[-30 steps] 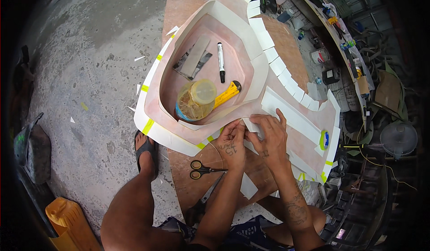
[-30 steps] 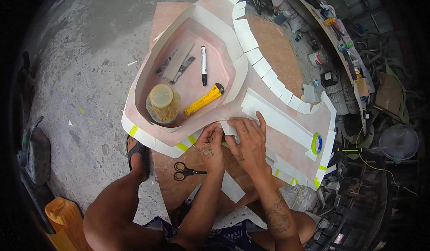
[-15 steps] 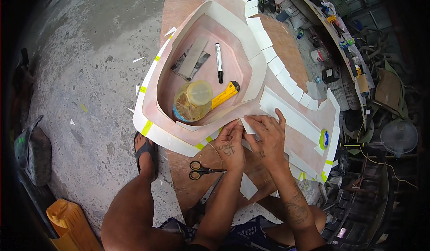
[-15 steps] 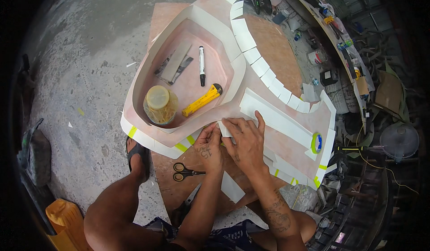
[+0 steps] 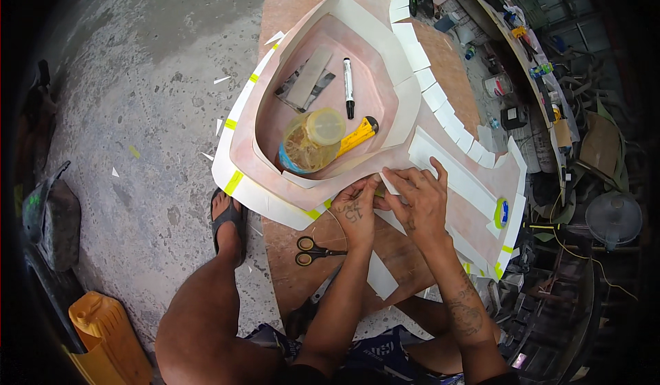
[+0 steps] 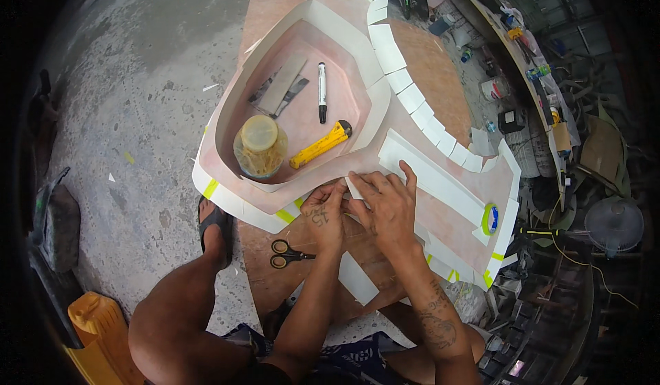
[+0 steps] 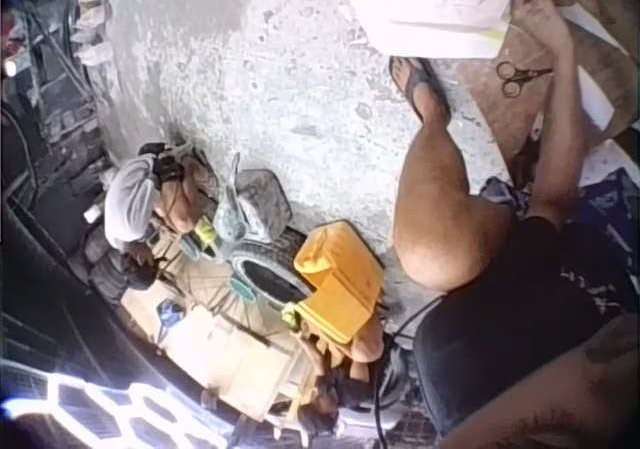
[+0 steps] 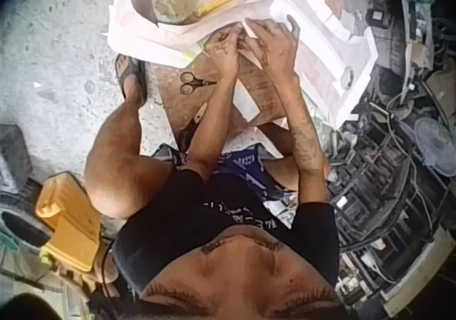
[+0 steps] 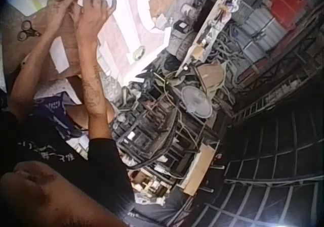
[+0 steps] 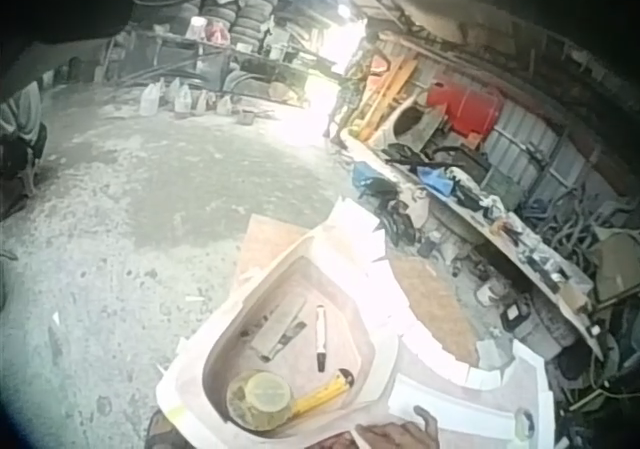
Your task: Assembling a large foam or paper structure template by cutting strips and gluing them into place.
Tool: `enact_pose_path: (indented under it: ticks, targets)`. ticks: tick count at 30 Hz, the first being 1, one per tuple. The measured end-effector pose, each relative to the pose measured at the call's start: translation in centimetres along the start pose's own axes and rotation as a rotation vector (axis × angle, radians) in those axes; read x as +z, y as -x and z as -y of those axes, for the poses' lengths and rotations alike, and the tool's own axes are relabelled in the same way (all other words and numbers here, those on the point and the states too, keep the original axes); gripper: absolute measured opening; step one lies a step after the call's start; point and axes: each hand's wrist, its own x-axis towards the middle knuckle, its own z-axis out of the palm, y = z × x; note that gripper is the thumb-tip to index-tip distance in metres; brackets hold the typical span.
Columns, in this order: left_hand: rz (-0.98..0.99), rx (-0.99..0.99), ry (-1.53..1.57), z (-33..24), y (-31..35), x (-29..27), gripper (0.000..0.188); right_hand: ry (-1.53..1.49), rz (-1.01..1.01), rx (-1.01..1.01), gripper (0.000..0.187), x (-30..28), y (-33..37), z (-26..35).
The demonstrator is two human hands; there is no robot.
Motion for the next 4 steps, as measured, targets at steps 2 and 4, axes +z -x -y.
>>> enact_pose_path:
  ticks: [2, 4]
  targets:
    - [0.040, -0.018, -0.040, -0.17, -0.21, -0.25, 0.021, -0.006, 0.007, 0.001, 0.037, -0.05, -0.01, 0.01]
    - [0.088, -0.039, -0.138, 0.10, -0.62, -0.63, 0.027, -0.010, 0.013, 0.003, 0.038, -0.21, -0.01, 0.04]
